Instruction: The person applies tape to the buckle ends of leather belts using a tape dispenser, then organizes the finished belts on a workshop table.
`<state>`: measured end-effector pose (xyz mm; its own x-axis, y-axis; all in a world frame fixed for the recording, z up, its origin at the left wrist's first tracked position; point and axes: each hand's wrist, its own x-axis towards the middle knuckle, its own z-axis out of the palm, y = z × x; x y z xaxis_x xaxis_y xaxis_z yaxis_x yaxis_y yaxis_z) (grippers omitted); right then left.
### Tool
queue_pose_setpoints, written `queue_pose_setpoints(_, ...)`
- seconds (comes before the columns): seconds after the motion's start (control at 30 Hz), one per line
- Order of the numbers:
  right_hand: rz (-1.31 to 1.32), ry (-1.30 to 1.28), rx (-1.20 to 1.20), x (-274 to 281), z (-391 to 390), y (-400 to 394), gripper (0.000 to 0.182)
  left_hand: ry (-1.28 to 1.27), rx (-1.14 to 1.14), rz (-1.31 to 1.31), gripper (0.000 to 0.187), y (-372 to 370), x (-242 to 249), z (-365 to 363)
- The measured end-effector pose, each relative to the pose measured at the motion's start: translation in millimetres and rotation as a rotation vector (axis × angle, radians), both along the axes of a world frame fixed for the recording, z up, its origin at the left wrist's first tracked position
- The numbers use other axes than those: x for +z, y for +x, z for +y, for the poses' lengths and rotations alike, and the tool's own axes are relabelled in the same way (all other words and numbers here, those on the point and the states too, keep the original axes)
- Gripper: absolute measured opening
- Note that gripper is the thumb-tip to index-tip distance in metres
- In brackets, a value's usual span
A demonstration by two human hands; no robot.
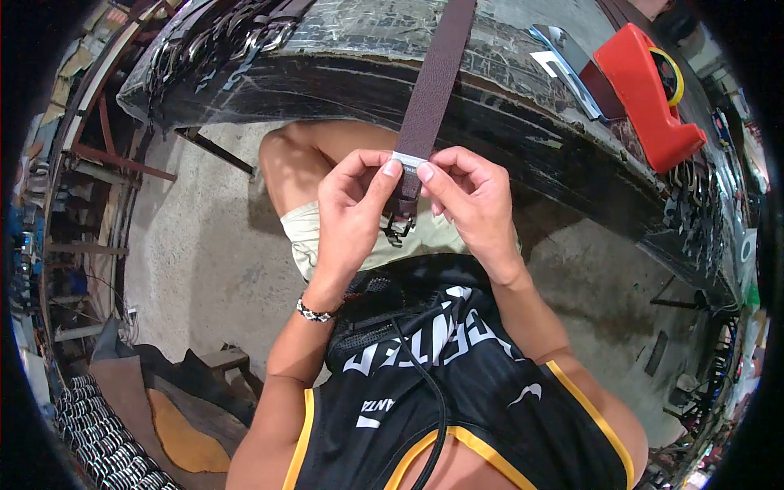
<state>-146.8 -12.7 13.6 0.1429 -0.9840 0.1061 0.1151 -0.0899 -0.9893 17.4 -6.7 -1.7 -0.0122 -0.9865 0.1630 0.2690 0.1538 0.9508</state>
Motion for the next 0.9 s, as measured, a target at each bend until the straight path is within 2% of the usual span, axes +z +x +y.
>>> queue_pose_setpoints(0.2, 0.009, 0.028, 0.043, -1.6, -2.7, -3.5, 0.017, 0.054, -0.060, 0.031, 0.018, 3.7, -1.9, -1.2)
queue_pose_setpoints(0.3, -0.026, -0.063, -0.054, 5.6, -3.4, 5.8, 0.018, 0.064, -0.076, 0.050, 0.018, 3.1, -2.5, -1.0)
queue_pose_setpoints(0.4, 0.041, 0.035, 0.102, 4.5, -8.0, -12.2, 0.016, 0.067, -0.070, 0.050, 0.018, 2.1, -2.7, -1.4)
queue_pose_setpoints(0.57, 0.033, -0.021, 0.021, 3.5, -4.0, -4.5, 0.014, 0.030, -0.070, -0.001, 0.018, -2.3, -1.6, -0.6)
queue_pose_setpoints(0.67, 0.051, -0.081, 0.030, 5.6, -2.9, -2.8, 0.015, 0.205, -0.199, 0.078, 0.020, 4.3, -1.3, -1.6)
queue_pose_setpoints(0.8, 0.016, -0.033, 0.038, 1.1, -9.8, -8.0, 0.018, 0.465, -0.407, 0.416, 0.024, 10.7, 0.1, -4.5)
queue_pose_setpoints(0.9, -0.139, 0.001, 0.199, -4.6, -16.1, -8.3, 0.019, 0.609, -0.793, 0.850, 0.027, 14.2, -6.2, -6.6)
